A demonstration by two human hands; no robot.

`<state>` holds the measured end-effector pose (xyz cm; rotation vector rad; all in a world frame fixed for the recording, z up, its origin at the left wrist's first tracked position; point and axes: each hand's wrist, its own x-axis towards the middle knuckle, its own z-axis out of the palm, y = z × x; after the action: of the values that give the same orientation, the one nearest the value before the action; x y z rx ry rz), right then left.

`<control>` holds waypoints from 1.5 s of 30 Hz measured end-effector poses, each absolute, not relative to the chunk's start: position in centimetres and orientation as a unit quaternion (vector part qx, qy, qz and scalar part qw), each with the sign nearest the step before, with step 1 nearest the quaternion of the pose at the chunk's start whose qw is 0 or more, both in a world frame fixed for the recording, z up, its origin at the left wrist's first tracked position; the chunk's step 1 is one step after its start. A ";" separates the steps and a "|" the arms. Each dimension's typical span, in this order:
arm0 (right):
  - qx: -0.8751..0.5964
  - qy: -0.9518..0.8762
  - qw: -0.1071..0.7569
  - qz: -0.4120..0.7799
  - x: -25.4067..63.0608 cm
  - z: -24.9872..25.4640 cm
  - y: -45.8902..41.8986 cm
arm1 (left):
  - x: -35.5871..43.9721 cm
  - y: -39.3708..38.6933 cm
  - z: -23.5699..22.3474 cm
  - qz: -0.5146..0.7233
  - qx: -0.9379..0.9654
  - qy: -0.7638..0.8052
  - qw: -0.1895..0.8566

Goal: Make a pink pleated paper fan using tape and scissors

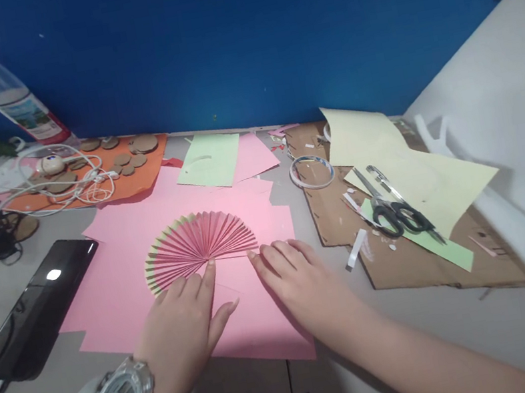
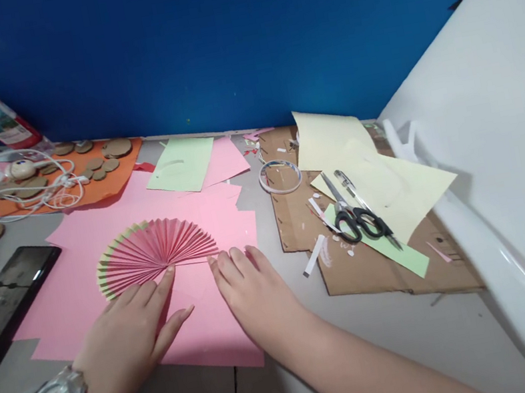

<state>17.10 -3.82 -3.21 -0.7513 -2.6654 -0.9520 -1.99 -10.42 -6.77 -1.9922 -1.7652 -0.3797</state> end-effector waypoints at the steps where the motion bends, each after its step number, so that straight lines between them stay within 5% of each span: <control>1: -0.256 -0.906 0.106 -0.319 17.1 -3.2 -3.8 | -2.0 -10.4 -6.8 -0.138 -0.723 -0.639 0.225; 45: -0.271 -0.914 0.089 -0.288 17.2 -2.8 -4.0 | -2.9 -10.5 -6.4 -0.088 -0.735 -0.638 0.213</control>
<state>17.19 -3.95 -2.77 -0.8050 -2.7193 -0.8575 -2.92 -10.53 -6.40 -2.0392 -1.7703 -0.2453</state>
